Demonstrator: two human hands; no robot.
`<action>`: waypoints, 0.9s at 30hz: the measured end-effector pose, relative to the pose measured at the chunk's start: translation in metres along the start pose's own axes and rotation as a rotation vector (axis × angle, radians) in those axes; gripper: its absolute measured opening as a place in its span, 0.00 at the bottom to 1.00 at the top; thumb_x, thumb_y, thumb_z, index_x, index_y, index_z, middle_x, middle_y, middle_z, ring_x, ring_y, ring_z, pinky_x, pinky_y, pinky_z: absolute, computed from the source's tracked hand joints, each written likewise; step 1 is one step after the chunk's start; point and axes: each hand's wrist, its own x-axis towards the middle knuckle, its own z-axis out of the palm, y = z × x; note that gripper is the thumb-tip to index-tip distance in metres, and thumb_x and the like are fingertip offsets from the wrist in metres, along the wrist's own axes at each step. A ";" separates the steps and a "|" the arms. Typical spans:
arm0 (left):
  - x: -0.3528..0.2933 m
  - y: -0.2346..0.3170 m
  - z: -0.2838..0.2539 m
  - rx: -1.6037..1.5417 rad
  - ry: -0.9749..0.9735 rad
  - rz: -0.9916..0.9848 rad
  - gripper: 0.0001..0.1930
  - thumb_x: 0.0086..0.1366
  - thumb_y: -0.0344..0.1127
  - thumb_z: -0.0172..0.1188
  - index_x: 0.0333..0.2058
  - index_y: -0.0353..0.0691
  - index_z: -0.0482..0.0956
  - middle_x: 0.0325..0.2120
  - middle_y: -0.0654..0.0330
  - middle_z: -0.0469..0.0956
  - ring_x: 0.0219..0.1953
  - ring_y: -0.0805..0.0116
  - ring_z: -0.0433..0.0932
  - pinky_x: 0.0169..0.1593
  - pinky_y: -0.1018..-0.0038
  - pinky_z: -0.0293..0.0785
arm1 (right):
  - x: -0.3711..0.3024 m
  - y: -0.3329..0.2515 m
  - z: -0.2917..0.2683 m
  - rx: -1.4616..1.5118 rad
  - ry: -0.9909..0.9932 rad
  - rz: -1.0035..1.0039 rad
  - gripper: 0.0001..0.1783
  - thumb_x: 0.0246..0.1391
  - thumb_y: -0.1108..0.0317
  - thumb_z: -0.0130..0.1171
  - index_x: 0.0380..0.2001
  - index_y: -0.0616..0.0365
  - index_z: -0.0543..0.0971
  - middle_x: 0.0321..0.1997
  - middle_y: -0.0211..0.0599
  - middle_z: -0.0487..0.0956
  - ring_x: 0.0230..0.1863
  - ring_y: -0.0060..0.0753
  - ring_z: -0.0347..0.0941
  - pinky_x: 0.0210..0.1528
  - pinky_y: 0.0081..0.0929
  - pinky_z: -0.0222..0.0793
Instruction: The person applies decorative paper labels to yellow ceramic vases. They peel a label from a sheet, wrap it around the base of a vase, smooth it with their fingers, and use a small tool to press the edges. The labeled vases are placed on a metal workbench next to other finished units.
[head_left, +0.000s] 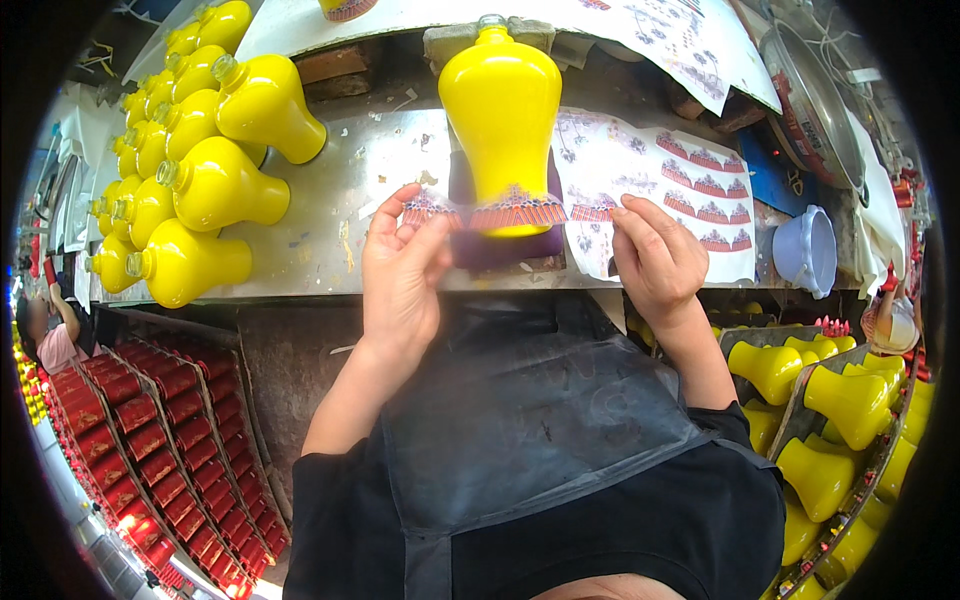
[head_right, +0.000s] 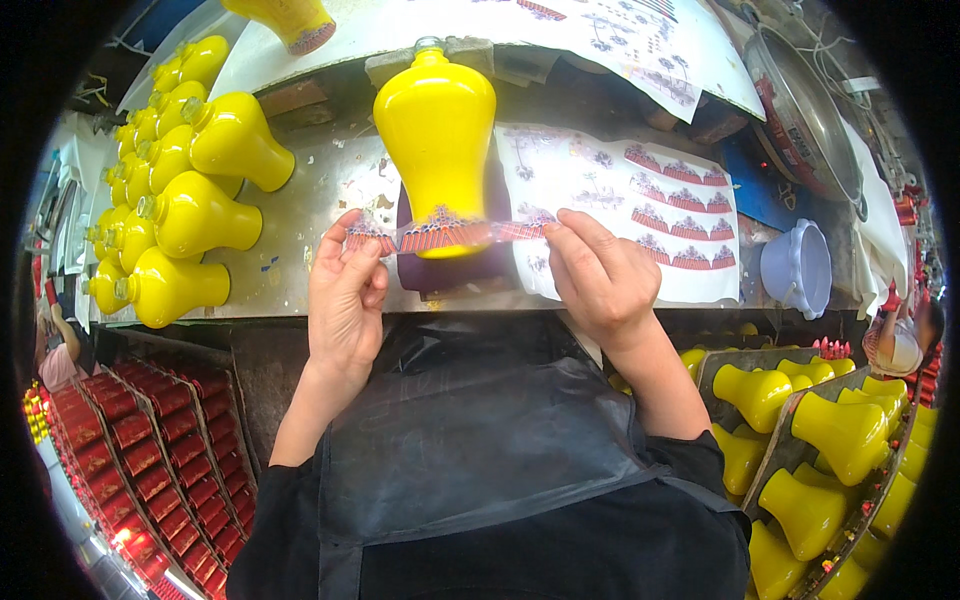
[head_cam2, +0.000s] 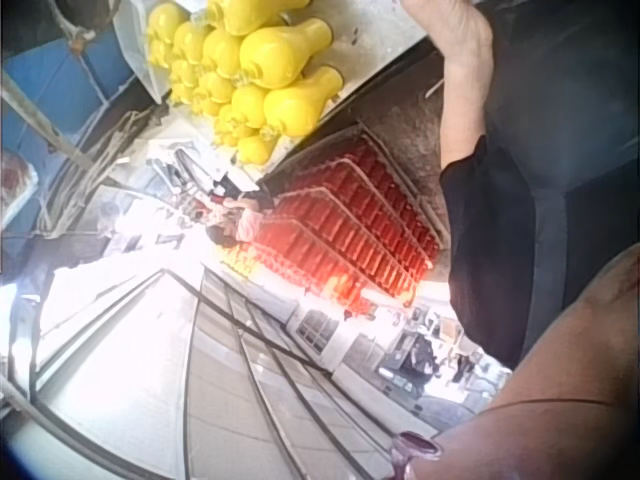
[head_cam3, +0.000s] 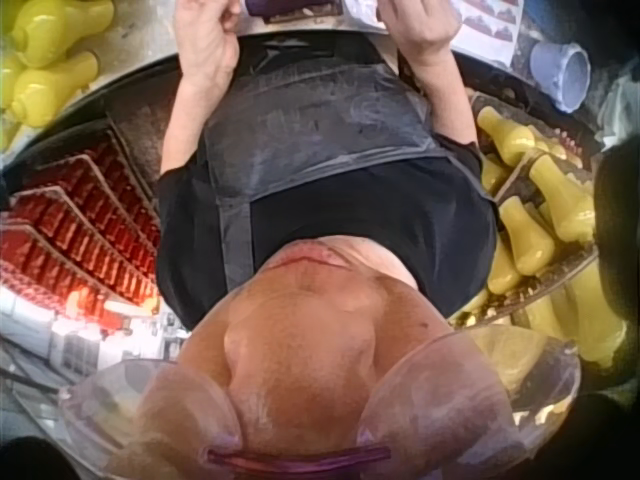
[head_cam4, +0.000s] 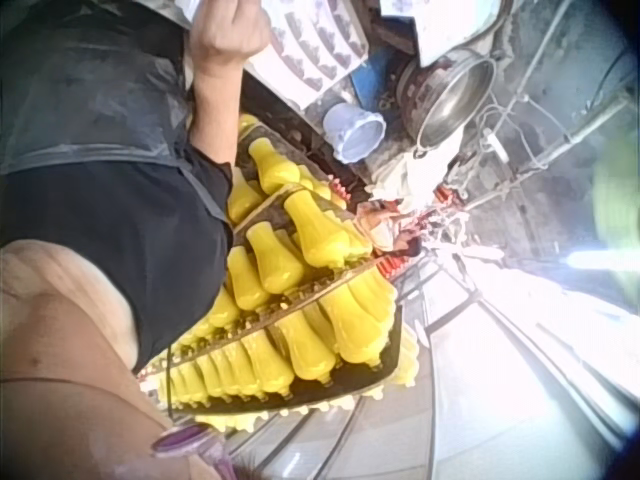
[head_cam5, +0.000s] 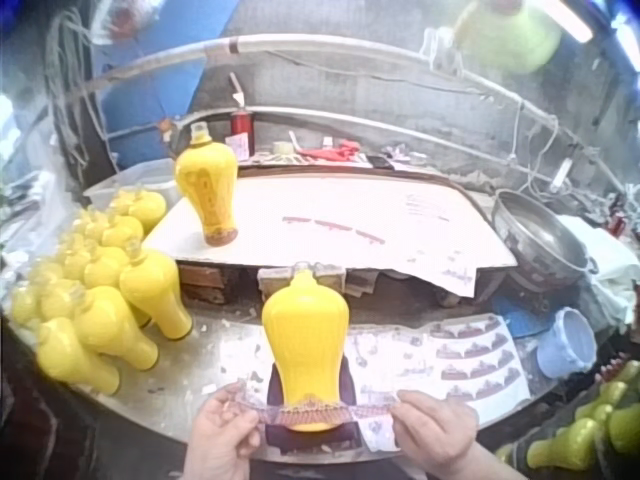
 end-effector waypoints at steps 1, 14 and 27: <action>-0.001 0.000 0.000 -0.003 -0.006 0.005 0.28 0.66 0.24 0.67 0.62 0.41 0.67 0.37 0.63 0.82 0.29 0.82 0.73 0.33 0.86 0.69 | 0.000 -0.001 -0.001 -0.005 -0.005 -0.002 0.16 0.43 0.78 0.71 0.39 0.57 0.86 0.43 0.39 0.87 0.26 0.33 0.79 0.27 0.27 0.73; -0.005 0.006 0.003 0.023 -0.005 0.015 0.28 0.66 0.23 0.67 0.61 0.39 0.66 0.36 0.61 0.82 0.27 0.83 0.70 0.29 0.87 0.63 | 0.004 -0.005 -0.006 -0.008 0.003 0.005 0.15 0.43 0.80 0.71 0.38 0.58 0.86 0.42 0.41 0.87 0.27 0.33 0.81 0.28 0.26 0.75; -0.005 0.003 0.003 0.037 0.037 0.012 0.25 0.68 0.22 0.64 0.62 0.37 0.67 0.35 0.61 0.81 0.23 0.83 0.68 0.24 0.87 0.58 | 0.001 -0.003 -0.003 0.005 -0.011 0.027 0.15 0.44 0.79 0.71 0.39 0.57 0.86 0.42 0.42 0.87 0.28 0.34 0.82 0.30 0.26 0.76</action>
